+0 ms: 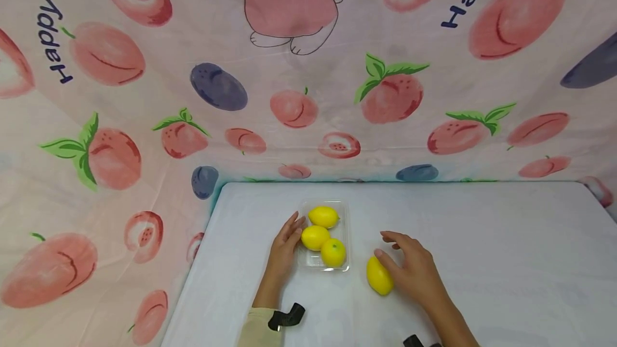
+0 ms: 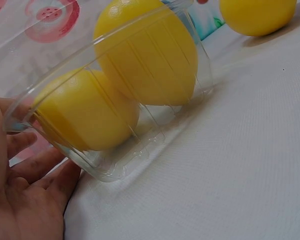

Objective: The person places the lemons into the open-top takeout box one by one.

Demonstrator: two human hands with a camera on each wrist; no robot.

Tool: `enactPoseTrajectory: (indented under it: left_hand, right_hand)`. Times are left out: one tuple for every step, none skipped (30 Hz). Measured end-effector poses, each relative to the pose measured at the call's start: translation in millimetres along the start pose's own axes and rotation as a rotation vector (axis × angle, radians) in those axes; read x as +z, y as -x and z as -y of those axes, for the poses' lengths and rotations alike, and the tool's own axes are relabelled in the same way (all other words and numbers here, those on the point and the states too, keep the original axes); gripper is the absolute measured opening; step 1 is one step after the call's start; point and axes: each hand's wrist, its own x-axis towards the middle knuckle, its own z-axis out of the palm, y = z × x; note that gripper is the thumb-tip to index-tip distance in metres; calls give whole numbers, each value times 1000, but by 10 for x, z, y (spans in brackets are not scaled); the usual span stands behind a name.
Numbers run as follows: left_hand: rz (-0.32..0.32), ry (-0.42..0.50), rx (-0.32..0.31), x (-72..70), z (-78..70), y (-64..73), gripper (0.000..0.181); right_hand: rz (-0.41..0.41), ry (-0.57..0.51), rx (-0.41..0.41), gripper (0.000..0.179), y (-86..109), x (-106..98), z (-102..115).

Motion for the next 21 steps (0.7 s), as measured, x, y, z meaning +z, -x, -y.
enactPoseTrajectory:
  left_hand:
    - [1,2,0,-3,5,-4,48]
    - [2,5,1,-6,10,-7,48]
    - [2,7,-2,-8,14,-10,48]
    - [3,8,0,-11,19,-13,48]
    - [4,9,-1,-13,22,-15,48]
    - [4,10,-3,-15,22,-16,48]
    - [4,9,-3,-14,23,-17,48]
    - [5,11,-1,-13,22,-16,48]
    - [6,10,0,-12,21,-17,48]
    - [5,13,3,-11,16,-17,48]
    - [3,13,2,-11,12,-18,48]
    - [2,12,1,-12,8,-17,48]
    - [1,13,1,-13,8,-19,48]
    - [1,13,0,-14,5,-19,48]
    - [0,14,0,-15,6,-18,48]
    - [1,15,0,-17,8,-17,48]
    - [2,13,-3,-18,12,-16,48]
    - [4,14,-1,-20,16,-15,48]
    - [5,14,1,-19,20,-15,48]
    - [5,13,2,-18,21,-13,48]
    - [6,13,3,-17,21,-12,48]
  right_hand:
    - [12,0,0,45,8,5,-16]
    - [23,2,-1,46,17,11,-35]
    - [33,5,-2,48,26,17,-54]
    - [41,6,-2,48,35,26,-72]
    - [46,8,-6,49,44,36,-89]
    - [51,12,-7,50,50,45,-105]
    - [55,19,-9,50,57,52,-120]
    - [58,21,-13,51,64,60,-131]
    - [64,26,-15,52,68,66,-139]
    - [66,27,-17,52,72,73,-146]
    - [71,29,-17,52,74,78,-149]
    - [76,31,-15,53,77,83,-153]
    - [79,33,-14,53,81,89,-158]
    - [83,35,-11,53,85,95,-163]
    - [86,38,-9,53,89,100,-168]
    - [87,39,-6,53,95,107,-175]
    - [91,40,-3,53,100,112,-180]
    - [96,41,-1,53,106,117,-186]
    - [101,44,2,53,110,122,-191]
    - [107,46,7,54,113,126,-193]
    - [115,48,13,55,115,129,-194]
